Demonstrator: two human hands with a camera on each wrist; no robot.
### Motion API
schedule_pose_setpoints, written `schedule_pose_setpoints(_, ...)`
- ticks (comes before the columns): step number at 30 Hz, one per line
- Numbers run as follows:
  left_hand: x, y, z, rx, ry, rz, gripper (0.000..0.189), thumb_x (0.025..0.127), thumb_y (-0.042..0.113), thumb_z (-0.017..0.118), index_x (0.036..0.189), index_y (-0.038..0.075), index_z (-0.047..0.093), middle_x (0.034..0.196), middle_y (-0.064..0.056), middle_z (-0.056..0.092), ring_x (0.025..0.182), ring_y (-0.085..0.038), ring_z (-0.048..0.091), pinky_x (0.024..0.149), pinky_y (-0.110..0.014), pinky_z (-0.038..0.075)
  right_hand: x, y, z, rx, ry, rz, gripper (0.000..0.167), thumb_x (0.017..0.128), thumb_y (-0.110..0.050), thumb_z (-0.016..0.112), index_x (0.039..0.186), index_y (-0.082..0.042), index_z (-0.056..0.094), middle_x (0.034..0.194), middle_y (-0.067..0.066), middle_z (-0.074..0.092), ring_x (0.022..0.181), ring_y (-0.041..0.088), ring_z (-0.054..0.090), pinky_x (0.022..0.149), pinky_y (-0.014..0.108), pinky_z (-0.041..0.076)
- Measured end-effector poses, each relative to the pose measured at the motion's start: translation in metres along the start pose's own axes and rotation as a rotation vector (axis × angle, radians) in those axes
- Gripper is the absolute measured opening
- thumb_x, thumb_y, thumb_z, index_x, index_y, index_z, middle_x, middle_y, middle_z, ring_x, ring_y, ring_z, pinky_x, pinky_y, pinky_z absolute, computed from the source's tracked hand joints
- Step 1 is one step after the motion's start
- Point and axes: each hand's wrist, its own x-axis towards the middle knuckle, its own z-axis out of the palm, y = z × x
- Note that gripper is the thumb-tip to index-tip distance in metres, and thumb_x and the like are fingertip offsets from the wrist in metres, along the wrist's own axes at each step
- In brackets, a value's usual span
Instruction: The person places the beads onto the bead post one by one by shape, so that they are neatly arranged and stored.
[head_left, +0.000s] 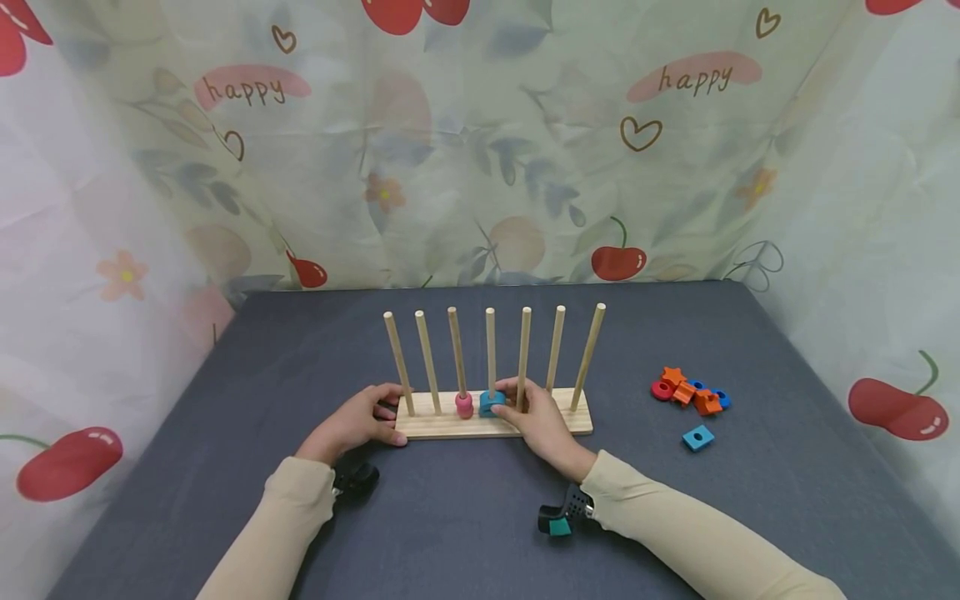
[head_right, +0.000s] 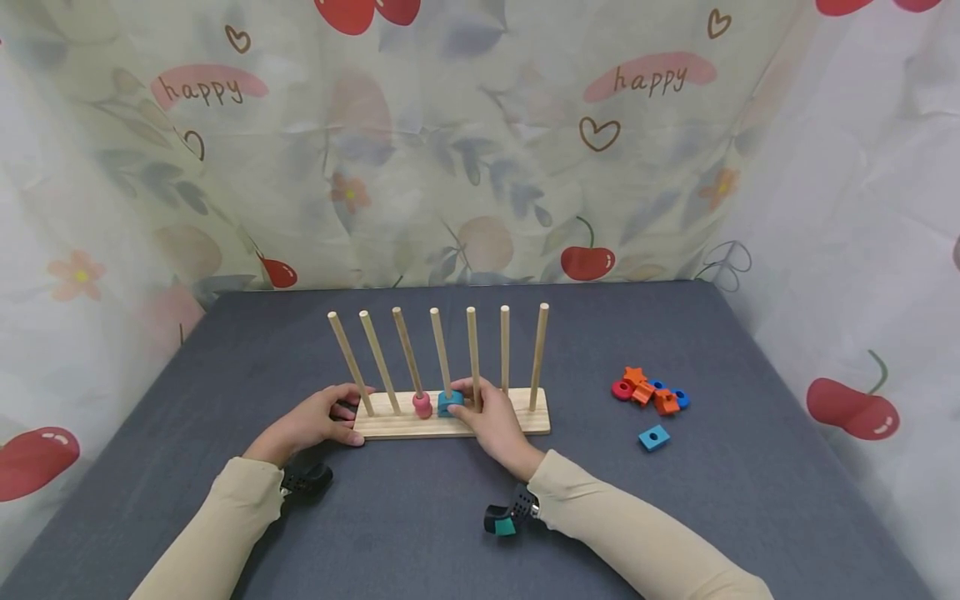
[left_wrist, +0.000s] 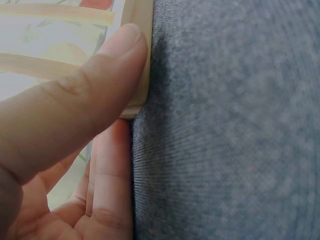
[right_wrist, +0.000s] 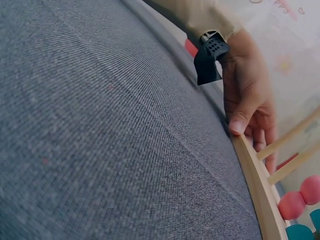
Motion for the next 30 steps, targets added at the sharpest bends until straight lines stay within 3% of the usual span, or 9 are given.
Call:
schedule_pose_setpoints(17,0.0007,0.0005,-0.0008,0.002,0.004,-0.037,0.073,0.068,0.005,0.086,0.134,0.005,0.054,0.119,-0.015,0.048,0.100,-0.025,0.052,0.085,-0.035,0.048,0.0005,-0.0018,0.0017,-0.034,0.007,0.013,0.031,0.084,-0.002,0.072,0.114,-0.002,0.064,0.107,0.011,0.068,0.102,0.024,0.062,0.090,0.043,0.049)
schedule_pose_setpoints(27,-0.0015,0.0029,0.0004,-0.003,-0.005,-0.007,0.073,0.070,0.004,0.085,0.134,0.002,0.052,0.120,-0.019,0.048,0.101,-0.027,0.053,0.085,-0.036,0.048,0.0006,0.0008,0.0011,-0.036,0.002,-0.003,0.033,0.083,0.000,0.072,0.115,-0.001,0.064,0.107,0.011,0.068,0.104,0.025,0.062,0.093,0.045,0.047)
schedule_pose_setpoints(30,-0.0013,0.0029,0.0008,-0.001,0.003,-0.024,0.073,0.069,0.004,0.086,0.134,0.004,0.054,0.120,-0.017,0.049,0.100,-0.026,0.052,0.085,-0.035,0.048,-0.0001,0.0007,0.0005,-0.018,-0.001,0.006,0.037,0.082,0.001,0.073,0.117,-0.002,0.063,0.110,0.011,0.068,0.107,0.026,0.061,0.095,0.046,0.045)
